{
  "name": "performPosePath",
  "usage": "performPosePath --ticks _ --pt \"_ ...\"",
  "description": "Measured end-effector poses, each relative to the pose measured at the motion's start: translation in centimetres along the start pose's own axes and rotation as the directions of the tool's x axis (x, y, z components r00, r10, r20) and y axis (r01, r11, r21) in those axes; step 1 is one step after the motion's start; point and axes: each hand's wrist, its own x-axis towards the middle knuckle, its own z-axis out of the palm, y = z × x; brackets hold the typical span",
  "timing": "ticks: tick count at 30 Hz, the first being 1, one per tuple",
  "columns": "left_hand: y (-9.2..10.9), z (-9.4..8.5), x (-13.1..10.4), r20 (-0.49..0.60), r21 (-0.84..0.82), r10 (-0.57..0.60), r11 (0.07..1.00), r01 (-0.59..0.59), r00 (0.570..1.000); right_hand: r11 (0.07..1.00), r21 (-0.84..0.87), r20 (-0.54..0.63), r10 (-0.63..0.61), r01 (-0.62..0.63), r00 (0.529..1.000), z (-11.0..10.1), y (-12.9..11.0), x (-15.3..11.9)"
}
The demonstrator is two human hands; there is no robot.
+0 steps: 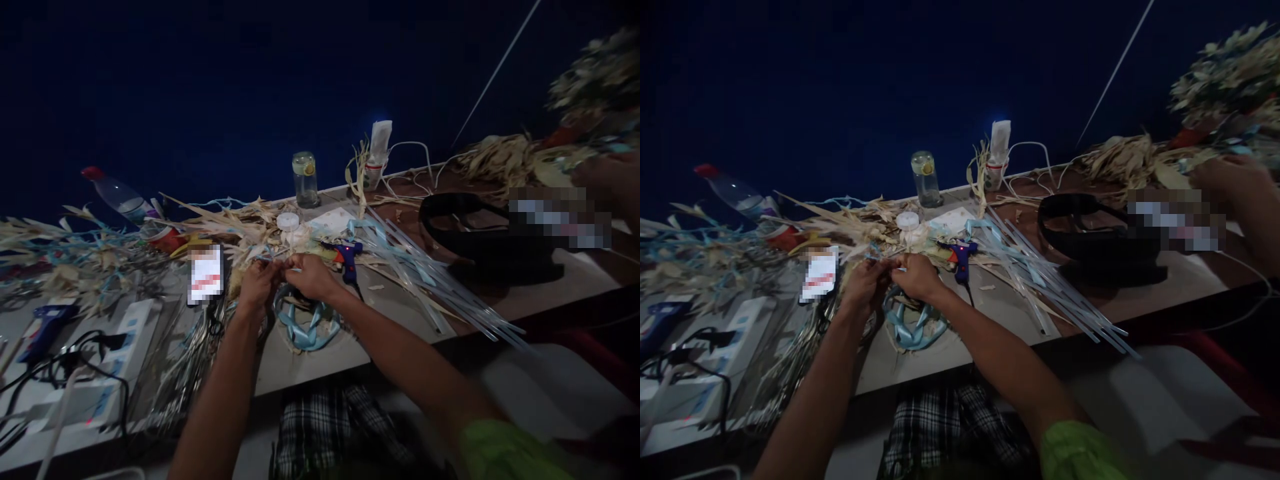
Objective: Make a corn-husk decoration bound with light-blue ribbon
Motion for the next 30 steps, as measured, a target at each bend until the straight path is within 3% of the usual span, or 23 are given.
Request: performPosePath --ticks 2,5,8,14,18,22,24,27,30 --pt "0.3 0.1 -0.4 0.068 -0.231 0.011 0.973 0.005 0.998 0.997 0.071 -0.019 -0.029 0.03 0.999 -0.2 0.1 0.0" --pt "0.8 0.2 -0.8 0.202 -0.307 -0.024 0.948 0.087 0.979 0.979 0.203 -0.01 0.026 -0.024 1.0 -0.5 0.3 0.3" --pt "0.8 0.3 -0.6 0.134 -0.296 -0.003 0.954 0.043 0.991 0.961 0.258 0.016 0.094 -0.095 0.995 -0.4 0.5 0.6" --pt "-0.5 -0.3 0.5 -0.054 -0.08 0.009 0.997 -0.013 0.999 0.996 0.089 0.007 -0.001 0.001 1.0 0.1 0.4 0.3" --pt "-0.9 -0.2 0.6 -0.038 -0.151 0.028 0.988 -0.033 0.999 0.996 0.087 0.044 -0.021 0.018 0.999 -0.1 0.1 0.1" --pt "0.2 0.3 -0.2 0.117 -0.308 -0.005 0.951 0.041 0.993 0.982 0.19 0.063 -0.005 -0.007 0.998 -0.3 0.3 0.3" --pt "0.8 0.3 -0.5 0.142 -0.322 -0.012 0.945 0.058 0.99 0.972 0.232 0.048 0.029 -0.039 0.998 -0.3 0.7 0.5" --pt "1.2 0.1 -0.6 0.052 -0.271 -0.001 0.962 0.015 0.999 0.95 0.297 0.066 0.085 -0.101 0.994 -0.3 1.2 0.8" --pt "1.1 -0.1 -0.3 0.01 -0.163 0.034 0.986 -0.032 0.999 0.883 0.408 0.201 0.16 -0.231 0.966 -0.5 1.5 0.9"
